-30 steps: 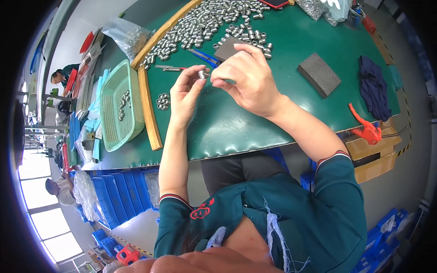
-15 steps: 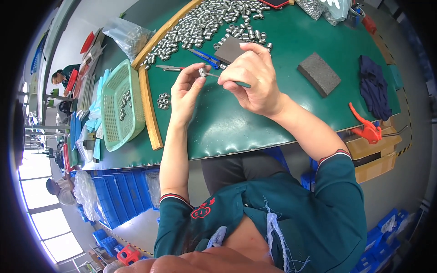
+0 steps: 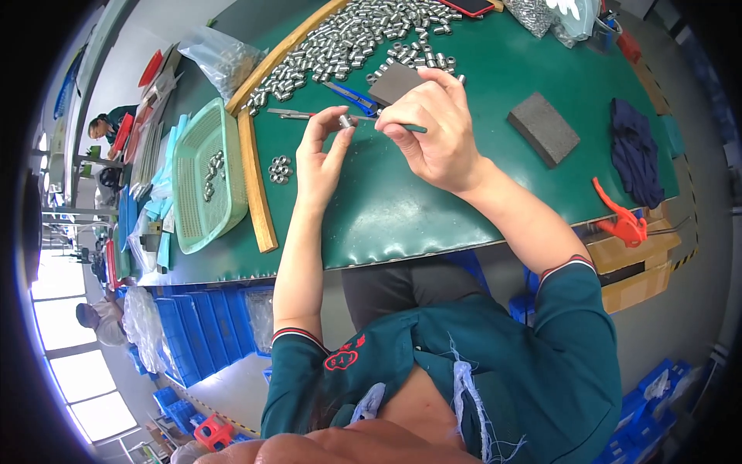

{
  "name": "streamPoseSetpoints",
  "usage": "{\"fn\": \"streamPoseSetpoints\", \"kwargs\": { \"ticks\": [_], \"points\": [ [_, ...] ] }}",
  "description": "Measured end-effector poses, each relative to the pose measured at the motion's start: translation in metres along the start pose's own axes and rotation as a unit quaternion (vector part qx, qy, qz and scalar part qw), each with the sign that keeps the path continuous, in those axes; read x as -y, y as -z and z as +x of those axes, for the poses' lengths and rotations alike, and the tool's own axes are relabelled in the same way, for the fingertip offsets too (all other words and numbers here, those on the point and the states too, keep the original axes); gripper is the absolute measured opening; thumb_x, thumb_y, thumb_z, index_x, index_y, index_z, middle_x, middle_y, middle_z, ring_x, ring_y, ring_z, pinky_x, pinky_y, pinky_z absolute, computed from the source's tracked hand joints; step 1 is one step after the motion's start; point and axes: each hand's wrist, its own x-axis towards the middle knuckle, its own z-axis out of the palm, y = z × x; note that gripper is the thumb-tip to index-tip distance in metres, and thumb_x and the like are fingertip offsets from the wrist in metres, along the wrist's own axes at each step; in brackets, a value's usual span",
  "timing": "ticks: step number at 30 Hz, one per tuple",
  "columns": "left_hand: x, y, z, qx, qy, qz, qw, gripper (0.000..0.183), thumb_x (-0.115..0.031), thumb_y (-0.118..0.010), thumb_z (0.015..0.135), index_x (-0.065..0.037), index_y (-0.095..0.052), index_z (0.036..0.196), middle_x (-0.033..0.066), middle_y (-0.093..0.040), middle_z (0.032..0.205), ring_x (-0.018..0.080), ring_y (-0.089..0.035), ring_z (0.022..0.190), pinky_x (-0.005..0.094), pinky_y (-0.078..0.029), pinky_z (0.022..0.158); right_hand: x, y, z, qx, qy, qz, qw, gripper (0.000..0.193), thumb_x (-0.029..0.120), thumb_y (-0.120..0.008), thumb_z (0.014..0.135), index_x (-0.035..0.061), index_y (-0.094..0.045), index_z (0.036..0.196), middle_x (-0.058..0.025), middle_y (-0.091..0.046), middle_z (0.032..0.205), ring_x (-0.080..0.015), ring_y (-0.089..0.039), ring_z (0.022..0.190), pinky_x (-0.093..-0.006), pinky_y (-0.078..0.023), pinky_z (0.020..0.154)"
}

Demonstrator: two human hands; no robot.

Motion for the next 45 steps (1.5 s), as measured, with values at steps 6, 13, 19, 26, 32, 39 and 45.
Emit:
{"fn": "streamPoseSetpoints", "kwargs": {
  "ticks": [6, 13, 19, 26, 32, 39, 45],
  "points": [
    [-0.008, 0.002, 0.003, 0.009, -0.076, 0.095, 0.992, 0.029, -0.006, -0.068, 0.082, -0.005, -0.061, 0.110, 0.0056, -0.062, 0.097, 0.0150, -0.059, 0.094, 0.0283, -0.045, 0.084, 0.002, 0.000, -0.002, 0.007, 0.001, 0.014, 1.000, 0.004, 0.016, -0.060, 0.088, 0.0134, -0.057, 0.089, 0.0045, -0.062, 0.076, -0.0157, -0.057, 0.072, -0.0411, -0.035, 0.097],
    [-0.009, 0.000, 0.002, 0.000, -0.083, 0.097, 0.992, 0.030, -0.013, -0.070, 0.080, -0.011, -0.062, 0.108, 0.0033, -0.062, 0.090, 0.0202, -0.058, 0.089, 0.0322, -0.040, 0.085, 0.004, -0.001, -0.001, 0.017, 0.002, 0.020, 1.000, 0.008, 0.015, -0.063, 0.085, 0.0139, -0.057, 0.091, 0.0054, -0.062, 0.078, -0.0153, -0.057, 0.074, -0.0418, -0.036, 0.096],
    [-0.010, 0.000, 0.002, -0.006, -0.108, 0.134, 0.985, 0.029, -0.014, -0.071, 0.078, -0.012, -0.062, 0.105, 0.0028, -0.062, 0.087, 0.0211, -0.058, 0.088, 0.0332, -0.038, 0.086, 0.008, -0.002, 0.000, 0.047, 0.013, -0.019, 0.999, 0.016, 0.016, -0.069, 0.078, 0.0156, -0.058, 0.089, 0.0056, -0.060, 0.076, -0.0149, -0.057, 0.074, -0.0424, -0.037, 0.097],
    [-0.013, 0.001, 0.003, -0.023, -0.183, 0.211, 0.960, 0.028, -0.014, -0.072, 0.075, -0.011, -0.063, 0.102, 0.0030, -0.062, 0.085, 0.0221, -0.058, 0.086, 0.0360, -0.038, 0.087, 0.012, -0.006, 0.001, 0.074, 0.046, -0.043, 0.995, 0.018, 0.018, -0.072, 0.075, 0.0153, -0.059, 0.086, 0.0046, -0.057, 0.075, -0.0151, -0.057, 0.074, -0.0426, -0.039, 0.096],
    [-0.011, 0.004, 0.002, -0.017, -0.138, 0.191, 0.972, 0.030, -0.010, -0.070, 0.077, -0.010, -0.063, 0.106, 0.0056, -0.064, 0.094, 0.0230, -0.057, 0.095, 0.0343, -0.041, 0.088, 0.009, 0.005, 0.000, -0.006, 0.040, 0.036, 0.999, 0.011, 0.021, -0.067, 0.082, 0.0152, -0.058, 0.087, 0.0055, -0.060, 0.075, -0.0147, -0.057, 0.071, -0.0430, -0.038, 0.096],
    [-0.012, 0.003, 0.001, -0.018, -0.144, 0.184, 0.972, 0.029, -0.011, -0.071, 0.078, -0.010, -0.064, 0.106, 0.0060, -0.064, 0.094, 0.0227, -0.058, 0.095, 0.0338, -0.042, 0.087, 0.007, -0.001, -0.001, 0.009, 0.038, 0.005, 0.999, 0.009, 0.020, -0.064, 0.085, 0.0149, -0.058, 0.089, 0.0060, -0.061, 0.075, -0.0148, -0.058, 0.071, -0.0423, -0.038, 0.095],
    [-0.011, 0.002, 0.003, -0.036, -0.201, 0.183, 0.962, 0.034, -0.013, -0.074, 0.073, -0.010, -0.063, 0.105, 0.0027, -0.061, 0.084, 0.0214, -0.057, 0.083, 0.0349, -0.039, 0.084, -0.002, -0.004, -0.005, 0.040, -0.015, 0.036, 0.998, 0.010, 0.018, -0.062, 0.088, 0.0111, -0.057, 0.093, 0.0034, -0.061, 0.078, -0.0169, -0.059, 0.073, -0.0410, -0.043, 0.091]
  ]
}}
